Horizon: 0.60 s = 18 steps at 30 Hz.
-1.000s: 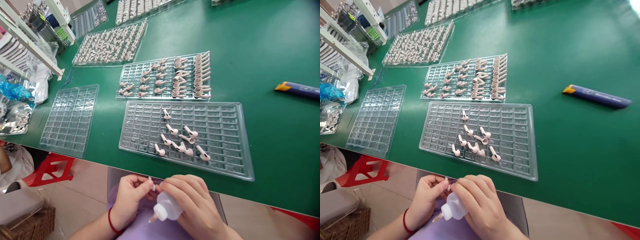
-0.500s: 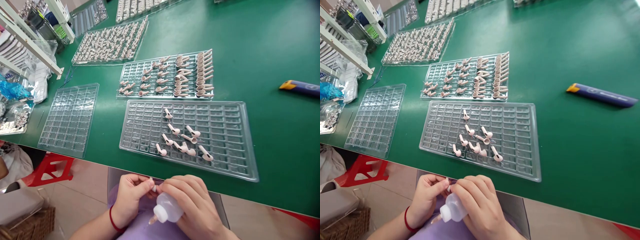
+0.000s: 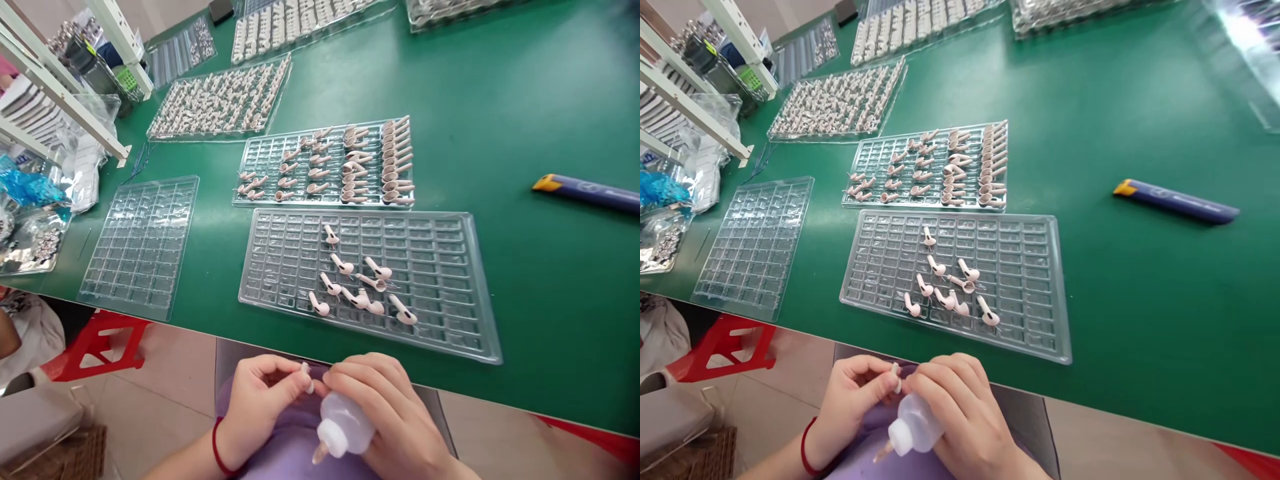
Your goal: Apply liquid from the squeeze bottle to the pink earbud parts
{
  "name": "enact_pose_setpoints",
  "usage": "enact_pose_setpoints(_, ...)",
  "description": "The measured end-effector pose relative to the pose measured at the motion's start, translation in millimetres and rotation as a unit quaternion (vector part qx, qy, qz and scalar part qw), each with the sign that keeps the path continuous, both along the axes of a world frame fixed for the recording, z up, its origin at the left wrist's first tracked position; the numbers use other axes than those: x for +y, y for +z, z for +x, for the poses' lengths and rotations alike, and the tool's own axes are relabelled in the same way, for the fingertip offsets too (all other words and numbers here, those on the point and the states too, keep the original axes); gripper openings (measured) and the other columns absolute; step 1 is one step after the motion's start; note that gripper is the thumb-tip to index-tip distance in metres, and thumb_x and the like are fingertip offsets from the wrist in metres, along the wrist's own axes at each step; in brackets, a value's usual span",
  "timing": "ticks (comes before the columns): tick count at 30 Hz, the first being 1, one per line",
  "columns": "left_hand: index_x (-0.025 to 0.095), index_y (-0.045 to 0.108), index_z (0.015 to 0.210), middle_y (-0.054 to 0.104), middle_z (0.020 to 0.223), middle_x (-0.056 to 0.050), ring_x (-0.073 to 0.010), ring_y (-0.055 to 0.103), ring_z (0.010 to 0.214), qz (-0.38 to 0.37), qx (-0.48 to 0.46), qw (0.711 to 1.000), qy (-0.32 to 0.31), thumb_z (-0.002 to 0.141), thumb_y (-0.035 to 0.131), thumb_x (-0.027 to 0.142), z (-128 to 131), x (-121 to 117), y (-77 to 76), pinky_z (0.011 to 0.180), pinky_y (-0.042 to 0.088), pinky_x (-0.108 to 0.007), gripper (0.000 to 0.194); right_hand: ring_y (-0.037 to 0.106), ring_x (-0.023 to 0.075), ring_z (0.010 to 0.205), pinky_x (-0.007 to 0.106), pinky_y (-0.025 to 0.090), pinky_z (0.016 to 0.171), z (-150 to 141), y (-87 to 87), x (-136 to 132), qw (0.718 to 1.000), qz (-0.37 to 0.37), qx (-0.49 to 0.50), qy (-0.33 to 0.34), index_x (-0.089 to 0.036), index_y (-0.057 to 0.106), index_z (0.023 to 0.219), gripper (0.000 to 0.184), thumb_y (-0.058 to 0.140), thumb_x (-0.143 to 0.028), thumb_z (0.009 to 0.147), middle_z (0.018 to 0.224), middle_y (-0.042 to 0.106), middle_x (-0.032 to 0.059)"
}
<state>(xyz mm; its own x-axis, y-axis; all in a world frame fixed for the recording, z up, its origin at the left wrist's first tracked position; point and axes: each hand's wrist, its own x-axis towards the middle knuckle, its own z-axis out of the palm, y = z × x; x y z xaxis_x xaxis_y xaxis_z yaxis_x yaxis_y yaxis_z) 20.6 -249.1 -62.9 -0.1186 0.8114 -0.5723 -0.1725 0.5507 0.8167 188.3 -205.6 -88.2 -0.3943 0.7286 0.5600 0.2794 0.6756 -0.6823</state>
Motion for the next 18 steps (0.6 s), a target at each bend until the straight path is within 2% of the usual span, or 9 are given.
enact_pose_setpoints(2, 0.018, 0.079, 0.082, 0.074, 0.075, -0.005, -0.0142, 0.066, 0.067, 0.085, 0.119, 0.988, -0.042, 0.079, 0.078, 0.027, -1, -1, 6.9, 0.065, 0.053, -0.023, 0.01, 0.058, 0.0178, 0.078, 0.034, 0.046, 0.071, 1, 1.6, 0, 1.0, -0.007, 0.018, 0.003, -0.015, 0.06, 0.097, 0.016, 0.058, -0.004, 0.086, 0.081, 0.067, 0.0058)
enact_pose_setpoints(3, 0.018, 0.079, 0.084, 0.073, 0.076, -0.006, -0.0144, 0.066, 0.069, 0.146, 0.186, 0.969, -0.066, 0.08, 0.076, 0.024, -2, -2, 10.3, 0.065, 0.053, -0.023, 0.008, 0.058, 0.0177, 0.077, 0.034, 0.047, 0.07, 2, 2.5, -1, 1.0, -0.011, 0.026, 0.003, -0.015, 0.06, 0.097, 0.015, 0.06, -0.004, 0.086, 0.081, 0.067, 0.0058)
enact_pose_setpoints(6, 0.017, 0.076, 0.094, 0.069, 0.077, -0.005, -0.0141, 0.063, 0.069, 0.306, 0.353, 0.875, -0.127, 0.083, 0.072, 0.016, -4, -2, 19.2, 0.063, 0.052, -0.023, 0.012, 0.058, 0.0173, 0.077, 0.033, 0.049, 0.068, 7, 3.9, -2, 0.999, -0.017, 0.039, -0.005, -0.014, 0.06, 0.095, 0.017, 0.064, -0.004, 0.083, 0.08, 0.067, 0.0058)
enact_pose_setpoints(8, 0.016, 0.073, 0.098, 0.067, 0.077, -0.005, -0.0144, 0.061, 0.068, 0.353, 0.423, 0.82, -0.154, 0.085, 0.069, 0.013, -4, -1, 23.5, 0.062, 0.051, -0.025, 0.014, 0.059, 0.0172, 0.076, 0.032, 0.05, 0.067, 12, 3.9, -2, 0.999, -0.017, 0.04, -0.017, -0.013, 0.061, 0.095, 0.019, 0.066, -0.002, 0.081, 0.079, 0.067, 0.0058)
enact_pose_setpoints(10, 0.016, 0.071, 0.099, 0.065, 0.075, -0.004, -0.0147, 0.059, 0.068, 0.368, 0.464, 0.787, -0.172, 0.085, 0.068, 0.011, -5, 0, 26.5, 0.062, 0.05, -0.026, 0.016, 0.059, 0.0171, 0.076, 0.032, 0.052, 0.067, 17, 3.4, -2, 0.999, -0.013, 0.039, -0.028, -0.013, 0.061, 0.096, 0.021, 0.067, -0.001, 0.08, 0.079, 0.066, 0.0055)
enact_pose_setpoints(14, 0.016, 0.069, 0.1, 0.064, 0.075, -0.004, -0.0148, 0.057, 0.068, 0.371, 0.491, 0.768, -0.181, 0.086, 0.066, 0.01, -5, 4, 28.8, 0.061, 0.049, -0.026, 0.016, 0.059, 0.0165, 0.078, 0.03, 0.054, 0.066, 26, 3.5, 1, 0.998, 0.003, 0.041, -0.045, -0.013, 0.062, 0.098, 0.023, 0.068, -0.001, 0.079, 0.081, 0.066, 0.0055)
enact_pose_setpoints(18, 0.017, 0.069, 0.096, 0.064, 0.074, -0.003, -0.0146, 0.057, 0.066, 0.356, 0.487, 0.775, -0.192, 0.086, 0.067, 0.013, -6, 12, 31.1, 0.061, 0.049, -0.026, 0.011, 0.061, 0.0167, 0.076, 0.029, 0.054, 0.064, 37, 2.8, 2, 0.997, 0.02, 0.036, -0.069, -0.014, 0.063, 0.097, 0.024, 0.069, -0.002, 0.078, 0.08, 0.067, 0.0047)
